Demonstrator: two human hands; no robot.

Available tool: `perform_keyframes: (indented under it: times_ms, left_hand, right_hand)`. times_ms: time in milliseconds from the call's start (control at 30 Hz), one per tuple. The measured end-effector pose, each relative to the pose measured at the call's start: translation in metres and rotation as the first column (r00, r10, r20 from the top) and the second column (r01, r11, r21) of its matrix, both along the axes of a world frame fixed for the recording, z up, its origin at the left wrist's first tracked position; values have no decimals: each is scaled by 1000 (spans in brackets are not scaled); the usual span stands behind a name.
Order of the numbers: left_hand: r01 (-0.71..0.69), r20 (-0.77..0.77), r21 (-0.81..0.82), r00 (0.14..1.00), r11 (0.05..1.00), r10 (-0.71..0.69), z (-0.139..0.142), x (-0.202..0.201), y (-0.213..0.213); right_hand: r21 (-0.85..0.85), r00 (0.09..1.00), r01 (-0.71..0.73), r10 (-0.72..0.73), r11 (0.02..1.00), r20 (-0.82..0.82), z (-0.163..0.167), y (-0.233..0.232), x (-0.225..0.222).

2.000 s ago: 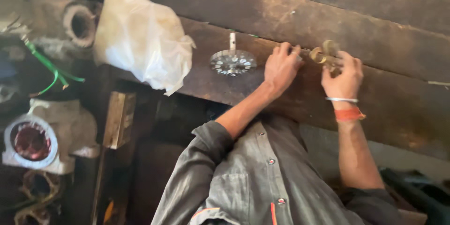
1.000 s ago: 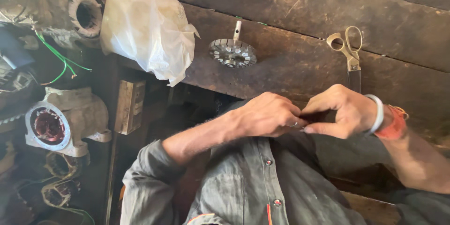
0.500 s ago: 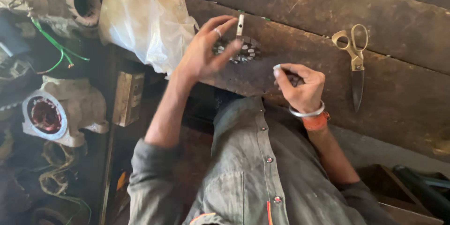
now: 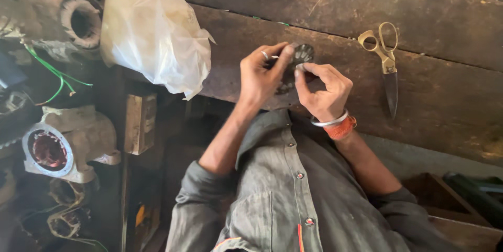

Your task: The person repeatedly cuts small white strips with scissors and inserts them into slots on a circular metal rotor component. The person handles the rotor and strips one at a time, placing the strips into the rotor's slots throughout the clip.

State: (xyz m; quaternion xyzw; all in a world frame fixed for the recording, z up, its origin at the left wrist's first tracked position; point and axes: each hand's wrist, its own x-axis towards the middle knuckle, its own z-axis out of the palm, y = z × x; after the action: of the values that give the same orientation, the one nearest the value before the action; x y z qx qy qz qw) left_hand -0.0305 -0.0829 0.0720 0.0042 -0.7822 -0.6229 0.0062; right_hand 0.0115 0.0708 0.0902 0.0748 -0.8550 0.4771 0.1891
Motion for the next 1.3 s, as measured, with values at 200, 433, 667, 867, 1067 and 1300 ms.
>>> perform_keyframes:
  times_ms: [200, 433, 667, 867, 1067, 1300]
  left_hand:
    - [-135, 310, 278, 950, 951, 44, -30, 8, 18]
    - [-191, 253, 531, 966, 825, 60, -72, 20, 15]
    - [-244, 224, 564, 965, 789, 139, -82, 23, 33]
    - [-220, 204, 553, 971, 804, 126, -82, 15, 38]
    - [-202, 167, 580, 978, 790, 127, -83, 21, 34]
    - [-203, 205, 578, 974, 790, 101, -82, 20, 32]
  right_hand:
    - [108, 998, -45, 51, 993, -49, -6, 8, -2]
    - [246, 980, -144, 173, 958, -100, -7, 5, -12]
    - [568, 986, -127, 165, 813, -16, 6, -1, -9]
    - [358, 985, -168, 149, 918, 82, 11, 4, -23]
    - [-111, 748, -295, 302, 949, 590, 13, 24, -60]
    - [81, 923, -254, 216, 964, 319, 12, 17, -30]
